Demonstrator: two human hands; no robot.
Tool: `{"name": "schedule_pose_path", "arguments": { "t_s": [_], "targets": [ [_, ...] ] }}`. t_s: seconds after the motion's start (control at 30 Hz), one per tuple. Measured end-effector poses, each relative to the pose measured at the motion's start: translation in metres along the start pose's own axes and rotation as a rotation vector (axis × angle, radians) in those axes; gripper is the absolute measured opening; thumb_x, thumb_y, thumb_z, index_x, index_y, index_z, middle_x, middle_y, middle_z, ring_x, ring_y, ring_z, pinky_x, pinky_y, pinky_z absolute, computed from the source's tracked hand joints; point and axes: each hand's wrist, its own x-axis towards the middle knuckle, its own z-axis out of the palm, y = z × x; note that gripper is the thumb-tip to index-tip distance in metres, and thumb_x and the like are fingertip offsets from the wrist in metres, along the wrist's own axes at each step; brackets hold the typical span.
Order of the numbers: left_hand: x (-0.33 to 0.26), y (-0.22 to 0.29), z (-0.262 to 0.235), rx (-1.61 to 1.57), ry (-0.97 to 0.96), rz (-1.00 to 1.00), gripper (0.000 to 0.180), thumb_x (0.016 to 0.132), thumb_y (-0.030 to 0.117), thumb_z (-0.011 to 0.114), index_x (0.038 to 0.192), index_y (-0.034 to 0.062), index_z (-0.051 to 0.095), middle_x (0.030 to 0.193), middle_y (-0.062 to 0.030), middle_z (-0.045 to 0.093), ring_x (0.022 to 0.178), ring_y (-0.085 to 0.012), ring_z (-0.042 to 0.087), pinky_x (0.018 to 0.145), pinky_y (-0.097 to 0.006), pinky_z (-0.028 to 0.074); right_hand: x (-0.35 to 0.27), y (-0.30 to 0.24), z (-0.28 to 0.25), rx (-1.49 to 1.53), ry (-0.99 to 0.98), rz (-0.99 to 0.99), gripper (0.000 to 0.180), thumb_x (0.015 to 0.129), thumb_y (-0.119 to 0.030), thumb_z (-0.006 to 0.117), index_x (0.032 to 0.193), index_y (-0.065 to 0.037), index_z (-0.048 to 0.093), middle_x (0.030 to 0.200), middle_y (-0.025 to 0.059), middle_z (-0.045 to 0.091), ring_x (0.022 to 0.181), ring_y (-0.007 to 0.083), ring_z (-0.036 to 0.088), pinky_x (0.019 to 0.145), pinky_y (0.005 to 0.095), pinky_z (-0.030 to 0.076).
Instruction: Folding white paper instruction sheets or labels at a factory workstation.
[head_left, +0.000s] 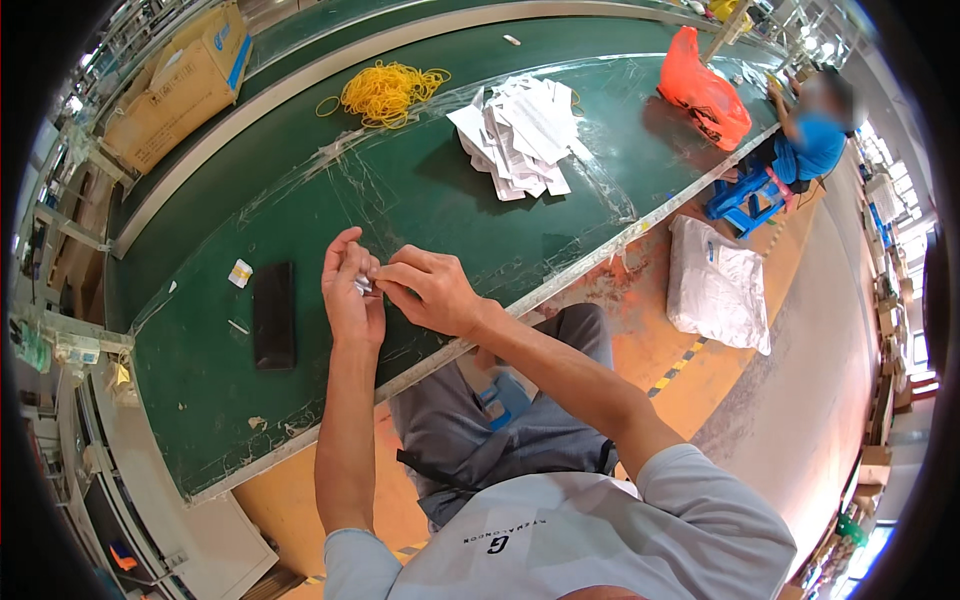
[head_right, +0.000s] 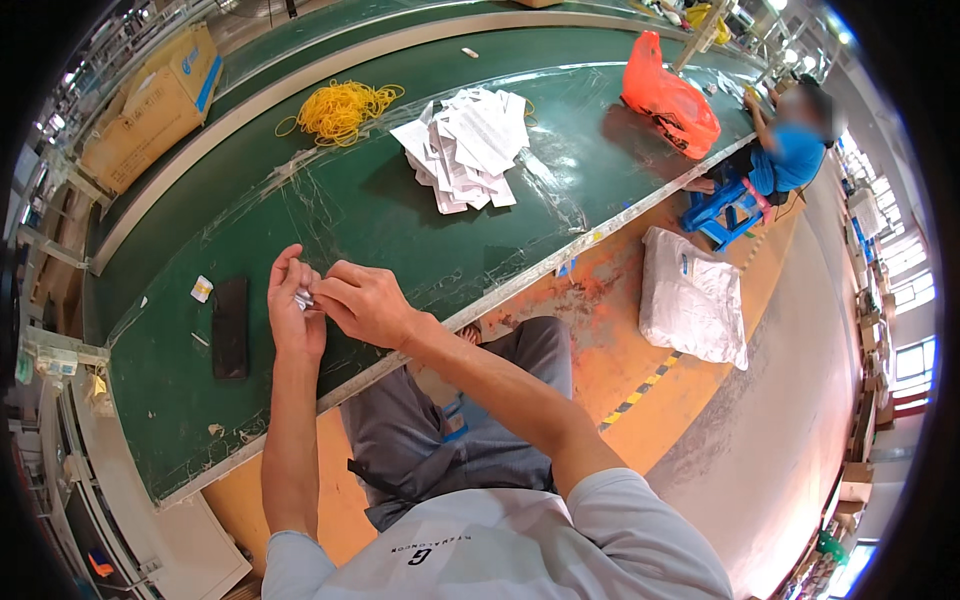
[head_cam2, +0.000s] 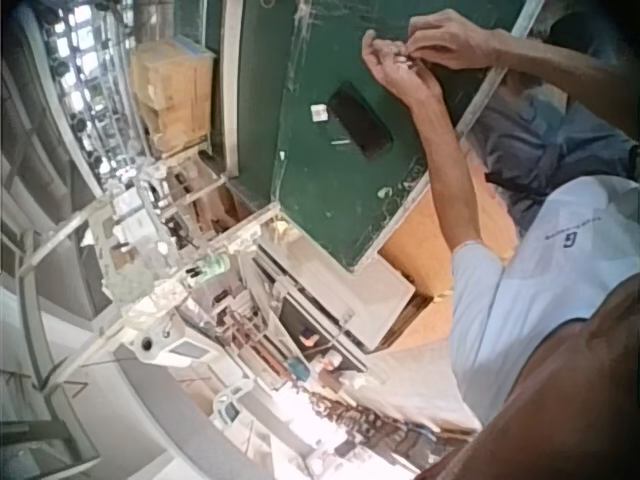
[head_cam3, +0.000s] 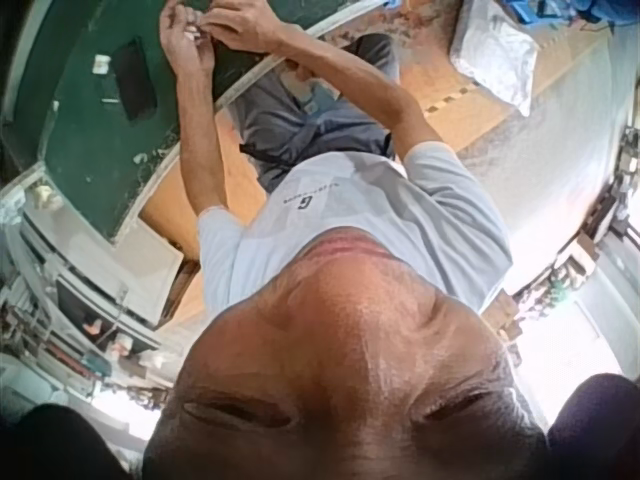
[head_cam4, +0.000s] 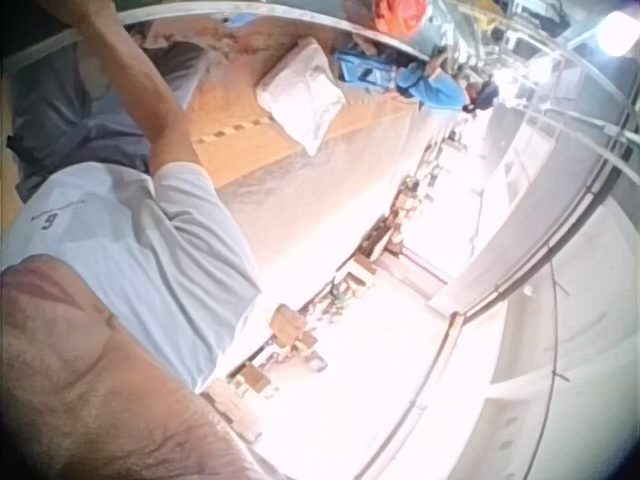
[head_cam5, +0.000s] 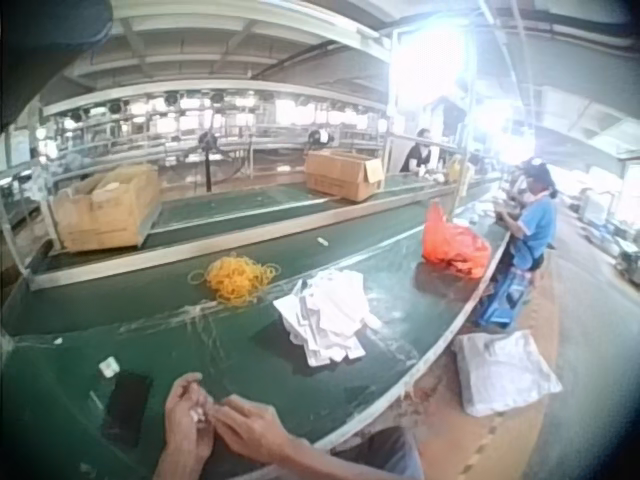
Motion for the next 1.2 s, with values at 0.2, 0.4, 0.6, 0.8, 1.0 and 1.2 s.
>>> {"name": "schedule_pose_path", "arguments": {
  "t_s": [0.2, 0.4, 0.6, 0.8, 1.0, 1.2],
  "targets": [
    [-0.004, 0.003, 0.003, 0.098, 0.076, -0.04, 0.017, 0.099, 0.006, 0.067, 0.115, 0.0057, 0.061, 0.074, 0.0043, 0.046, 0.057, -0.0054, 0.04, 0.05, -0.023, 0.032, -0.004, -0.006, -0.051, 0.152, -0.125, 0.167, 0.019, 0.083, 0.003, 0.077, 0.1, -0.005, 0.075, 0.093, 0.0099, 0.07, 0.075, 0.0216, 0.069, 0.064, 0.0329, 0.055],
    [-0.005, 0.003, 0.013, 0.14, 0.055, -0.142, 0.015, 0.104, 0.016, 0.066, 0.114, 0.0051, 0.062, 0.06, 0.0072, 0.037, 0.048, -0.004, 0.03, 0.045, -0.025, 0.025, 0.025, 0.084, -0.156, -0.17, 0.078, 0.446, 0.009, 0.093, -0.005, 0.071, 0.101, -0.003, 0.075, 0.09, 0.0099, 0.074, 0.078, 0.0158, 0.071, 0.07, 0.03, 0.058],
    [-0.01, -0.002, 0.03, 0.319, 0.034, -0.155, 0.023, 0.106, 0.02, 0.063, 0.121, 0.0029, 0.065, 0.064, 0.0017, 0.051, 0.049, -0.0068, 0.04, 0.045, -0.024, 0.032, 0.068, 0.159, -0.186, -0.503, -0.062, 0.504, 0.026, 0.085, -0.026, 0.08, 0.1, -0.005, 0.075, 0.097, 0.0145, 0.076, 0.087, 0.0276, 0.074, 0.079, 0.0379, 0.057],
    [-0.003, -0.003, 0.009, 0.224, -0.076, -0.175, 0.023, 0.105, 0.02, 0.064, 0.118, 0.0004, 0.067, 0.067, 0.0001, 0.053, 0.05, -0.0077, 0.042, 0.047, -0.025, 0.036, 0.078, 0.178, -0.181, -0.638, -0.269, 0.675, 0.039, 0.077, -0.039, 0.081, 0.101, -0.008, 0.077, 0.102, 0.014, 0.076, 0.095, 0.0334, 0.072, 0.085, 0.0427, 0.056],
    [-0.004, -0.001, 0.01, 0.243, -0.093, -0.167, 0.019, 0.104, 0.019, 0.066, 0.112, 0.0019, 0.069, 0.063, 0.007, 0.044, 0.052, -0.0031, 0.036, 0.047, -0.023, 0.029, 0.077, 0.172, -0.176, -0.703, -0.344, 0.585, 0.034, 0.079, -0.033, 0.079, 0.101, -0.008, 0.077, 0.104, 0.0147, 0.074, 0.096, 0.0358, 0.071, 0.085, 0.046, 0.055],
    [-0.002, -0.005, 0.01, 0.21, -0.115, -0.168, 0.017, 0.103, 0.019, 0.068, 0.107, 0.002, 0.07, 0.063, 0.0082, 0.044, 0.052, -0.002, 0.035, 0.046, -0.023, 0.027, 0.09, 0.162, -0.183, -0.947, -0.51, 0.453, 0.019, 0.09, -0.025, 0.067, 0.091, -0.008, 0.074, 0.104, 0.0152, 0.073, 0.095, 0.0386, 0.071, 0.081, 0.0494, 0.055]
  ]
}}
